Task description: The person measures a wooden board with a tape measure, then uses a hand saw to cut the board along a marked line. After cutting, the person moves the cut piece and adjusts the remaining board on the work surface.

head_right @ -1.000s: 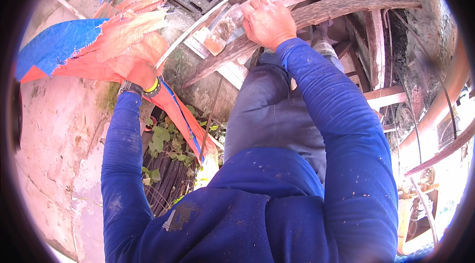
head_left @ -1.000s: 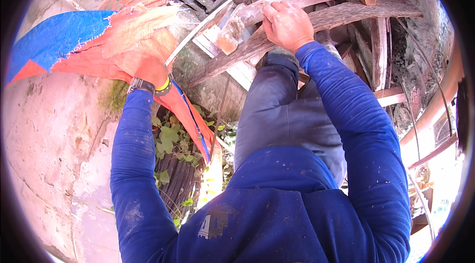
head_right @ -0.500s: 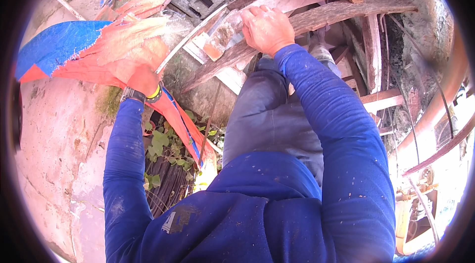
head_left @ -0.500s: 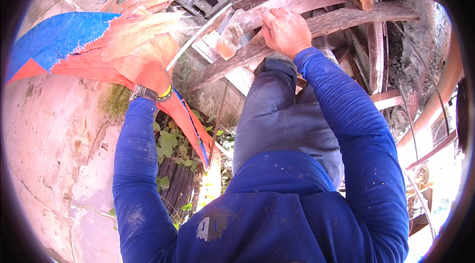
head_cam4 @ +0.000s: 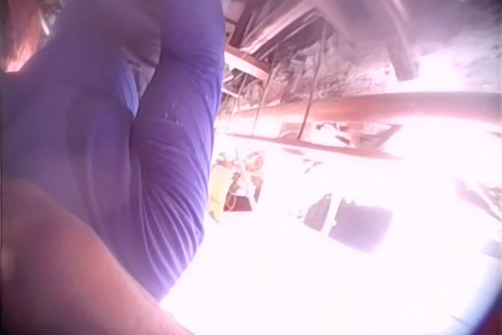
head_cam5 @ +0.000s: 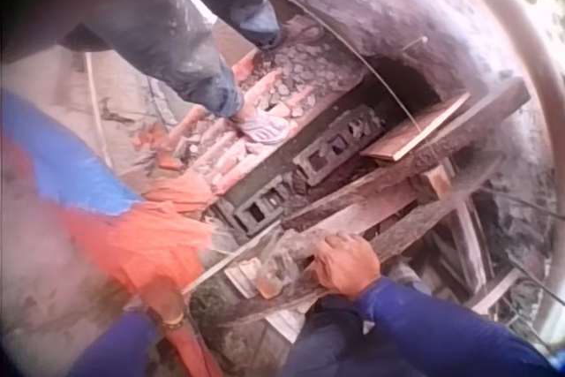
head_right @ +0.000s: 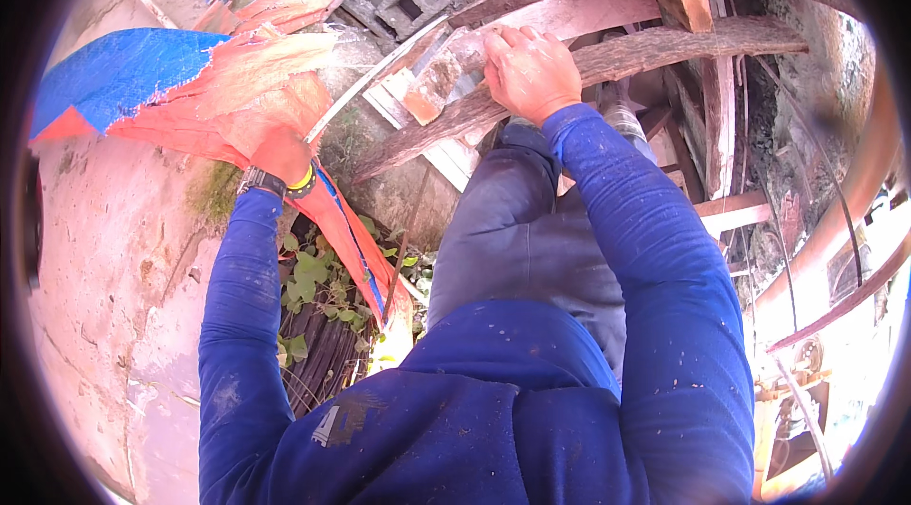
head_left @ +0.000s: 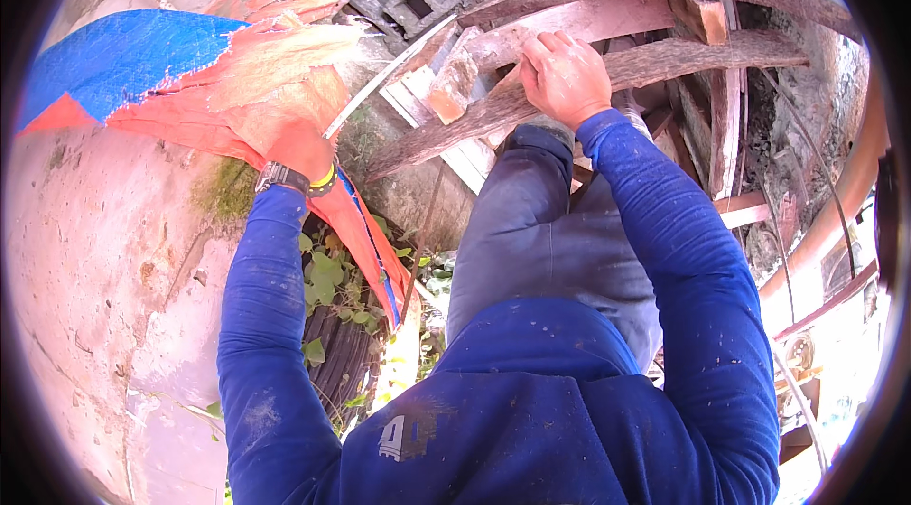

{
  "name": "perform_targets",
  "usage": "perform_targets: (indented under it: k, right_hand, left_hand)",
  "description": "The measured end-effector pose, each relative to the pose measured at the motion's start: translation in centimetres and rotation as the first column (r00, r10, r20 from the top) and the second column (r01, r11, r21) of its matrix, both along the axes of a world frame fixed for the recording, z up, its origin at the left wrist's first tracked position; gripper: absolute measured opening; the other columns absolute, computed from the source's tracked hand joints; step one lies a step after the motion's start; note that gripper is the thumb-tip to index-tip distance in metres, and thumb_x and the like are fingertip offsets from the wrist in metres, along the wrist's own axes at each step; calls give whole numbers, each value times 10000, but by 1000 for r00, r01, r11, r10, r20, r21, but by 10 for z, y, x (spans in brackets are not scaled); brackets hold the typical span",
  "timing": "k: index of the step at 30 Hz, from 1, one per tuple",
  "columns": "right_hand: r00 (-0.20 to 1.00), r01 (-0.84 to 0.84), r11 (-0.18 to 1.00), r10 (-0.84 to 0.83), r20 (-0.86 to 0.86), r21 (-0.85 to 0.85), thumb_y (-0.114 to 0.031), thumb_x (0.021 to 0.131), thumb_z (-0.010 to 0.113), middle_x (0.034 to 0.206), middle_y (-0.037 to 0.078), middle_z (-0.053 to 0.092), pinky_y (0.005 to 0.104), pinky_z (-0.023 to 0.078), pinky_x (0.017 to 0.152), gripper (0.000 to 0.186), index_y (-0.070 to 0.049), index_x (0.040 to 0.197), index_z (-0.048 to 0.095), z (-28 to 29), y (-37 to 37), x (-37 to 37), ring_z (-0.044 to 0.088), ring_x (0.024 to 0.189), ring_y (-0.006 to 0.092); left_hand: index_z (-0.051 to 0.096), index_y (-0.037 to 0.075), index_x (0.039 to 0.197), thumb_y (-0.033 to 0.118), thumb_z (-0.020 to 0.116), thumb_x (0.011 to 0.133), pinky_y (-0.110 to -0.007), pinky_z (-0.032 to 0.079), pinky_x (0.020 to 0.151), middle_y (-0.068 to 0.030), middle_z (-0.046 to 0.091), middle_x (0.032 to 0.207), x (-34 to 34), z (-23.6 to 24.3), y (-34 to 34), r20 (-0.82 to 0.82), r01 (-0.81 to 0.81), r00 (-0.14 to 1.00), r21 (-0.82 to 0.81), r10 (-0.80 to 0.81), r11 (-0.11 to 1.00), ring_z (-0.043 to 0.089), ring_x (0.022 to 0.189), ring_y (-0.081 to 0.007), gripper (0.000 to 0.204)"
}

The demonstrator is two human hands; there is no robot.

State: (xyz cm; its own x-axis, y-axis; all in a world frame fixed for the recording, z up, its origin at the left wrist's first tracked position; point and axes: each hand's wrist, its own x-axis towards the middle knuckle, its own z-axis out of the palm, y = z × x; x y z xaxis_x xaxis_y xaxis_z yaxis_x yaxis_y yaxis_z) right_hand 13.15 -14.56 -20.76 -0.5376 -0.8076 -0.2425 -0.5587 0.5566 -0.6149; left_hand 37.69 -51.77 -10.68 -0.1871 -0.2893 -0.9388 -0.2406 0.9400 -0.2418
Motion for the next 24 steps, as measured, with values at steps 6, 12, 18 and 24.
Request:
perform_targets:
  k: [6,12,18,24]
  right_hand:
    - [1000,26,998,-26,2,-50,-170,879,683,907,112,696,472,559,800,90,-85,886,654,2,-3,-1,690,903,339]
    - [1000,24,999,-24,-6,-37,-162,900,673,883,151,692,491,549,791,95,-69,891,655,4,-6,1,683,881,383]
    - [999,3,1000,-3,-44,2,-177,896,662,894,138,700,485,554,800,103,-74,896,668,8,-11,6,693,904,365]
    - [997,-35,999,37,-65,39,-210,920,659,915,147,712,499,560,791,138,-74,909,678,2,-10,7,695,906,374]
  left_hand:
    - [803,-1,989,405,646,967,-555,582,872,-292,750,1070,-23,17,13,-44,-76,996,-25,74,997,734,995,-464,436]
    - [822,19,997,333,634,934,-537,583,893,-279,763,1043,-42,26,23,-95,-270,961,-118,259,956,741,1024,-444,371]
    - [819,10,1020,215,568,890,-526,578,921,-273,764,1080,-61,49,21,-49,-319,947,-67,316,945,744,1046,-435,349]
    - [814,8,1026,240,574,899,-528,577,912,-268,764,1072,-48,66,25,-173,-353,925,-69,337,933,742,1033,-438,357]
